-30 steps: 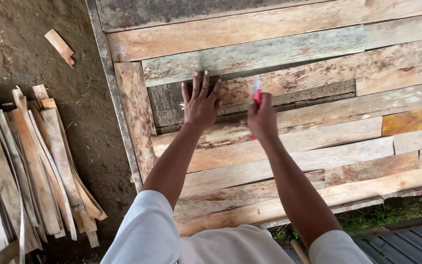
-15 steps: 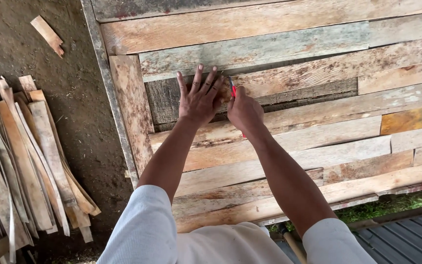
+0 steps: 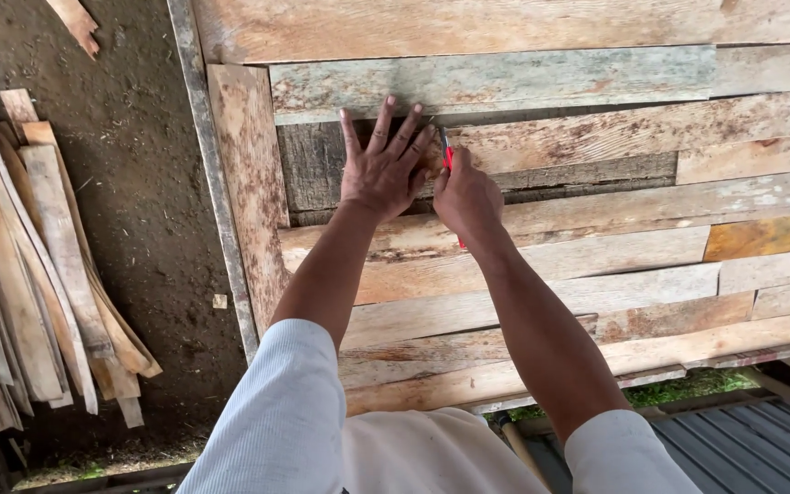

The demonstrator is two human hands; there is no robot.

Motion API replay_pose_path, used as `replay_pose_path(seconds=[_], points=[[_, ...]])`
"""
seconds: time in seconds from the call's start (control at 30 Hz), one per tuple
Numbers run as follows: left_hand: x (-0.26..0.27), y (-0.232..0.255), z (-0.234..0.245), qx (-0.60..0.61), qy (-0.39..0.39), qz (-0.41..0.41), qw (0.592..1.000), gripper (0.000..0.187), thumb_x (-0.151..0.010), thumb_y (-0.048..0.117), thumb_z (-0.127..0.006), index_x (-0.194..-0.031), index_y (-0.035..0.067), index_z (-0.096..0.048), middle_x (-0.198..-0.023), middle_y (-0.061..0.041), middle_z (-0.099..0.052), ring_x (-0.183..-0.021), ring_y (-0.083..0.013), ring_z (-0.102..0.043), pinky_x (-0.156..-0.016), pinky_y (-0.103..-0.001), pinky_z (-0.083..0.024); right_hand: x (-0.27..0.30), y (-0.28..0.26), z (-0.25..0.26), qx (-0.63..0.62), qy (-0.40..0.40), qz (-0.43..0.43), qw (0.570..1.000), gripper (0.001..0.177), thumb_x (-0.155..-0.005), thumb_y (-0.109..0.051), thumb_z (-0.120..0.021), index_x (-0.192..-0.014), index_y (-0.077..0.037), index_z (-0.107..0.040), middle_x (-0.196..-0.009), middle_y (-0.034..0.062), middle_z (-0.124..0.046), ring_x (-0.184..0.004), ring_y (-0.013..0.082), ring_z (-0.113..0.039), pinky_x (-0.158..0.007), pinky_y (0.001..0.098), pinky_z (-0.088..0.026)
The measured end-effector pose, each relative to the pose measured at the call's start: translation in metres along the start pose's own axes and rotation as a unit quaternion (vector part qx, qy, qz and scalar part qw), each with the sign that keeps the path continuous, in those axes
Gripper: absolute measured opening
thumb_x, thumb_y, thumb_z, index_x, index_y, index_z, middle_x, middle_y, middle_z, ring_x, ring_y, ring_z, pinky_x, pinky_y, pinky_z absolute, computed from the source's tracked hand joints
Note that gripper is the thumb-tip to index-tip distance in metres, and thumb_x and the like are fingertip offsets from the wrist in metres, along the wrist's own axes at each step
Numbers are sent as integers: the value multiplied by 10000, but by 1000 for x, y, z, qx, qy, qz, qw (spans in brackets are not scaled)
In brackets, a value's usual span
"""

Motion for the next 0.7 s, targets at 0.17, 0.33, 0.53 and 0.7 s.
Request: replay_pose_path(seconds=[0.17,0.33,0.53,0.7], points=[[-1,-1,-5,7,25,-6,1000,641,-1062,559,-331,-1656,366,-190,-1738,92,58,-1568,-300,173,-1168,-801,98,-5,7,-3,2,-2,-5,1000,301,-1044,-371,-330,-1233,-152,-414,-1030,251,-726,-1022,519,-710,-888,596,-548],[-4,-2,-6,13,31,-12,999,633,-1066,553,-316,-1656,362,-192,-1736,92,64,-1562,-301,186,-1159,-813,104,-7,9,-4,10,-8,-6,1000,317,-1037,-378,-341,-1248,-154,-417,-1018,249,-726,-1017,528,-707,-877,605,-549],[-6,-2,-6,8,-13,-29,999,710,-1002,669,-173,-1643,367,-115,-1707,61,89,-1541,-329,164,-1106,-823,94,-2,7,2,-51,34,33,998,189,-1059,-254,-457,-1148,-89,-439,-864,201,-703,-735,477,-676,-637,602,-477],[-6,-2,-5,13,-10,-27,1000,706,-1005,664,-176,-1642,365,-119,-1709,67,80,-1545,-329,156,-1108,-822,97,-2,4,6,-52,3,0,999,191,-1051,-284,-441,-1120,-106,-430,-909,216,-707,-802,490,-674,-687,599,-472]])
Point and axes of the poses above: each hand's wrist, its own x-axis away from the middle knuckle, its own z-axis out of the back of the hand, y = z × x, the point moved 5 cm from there along -x, towards the middle knuckle
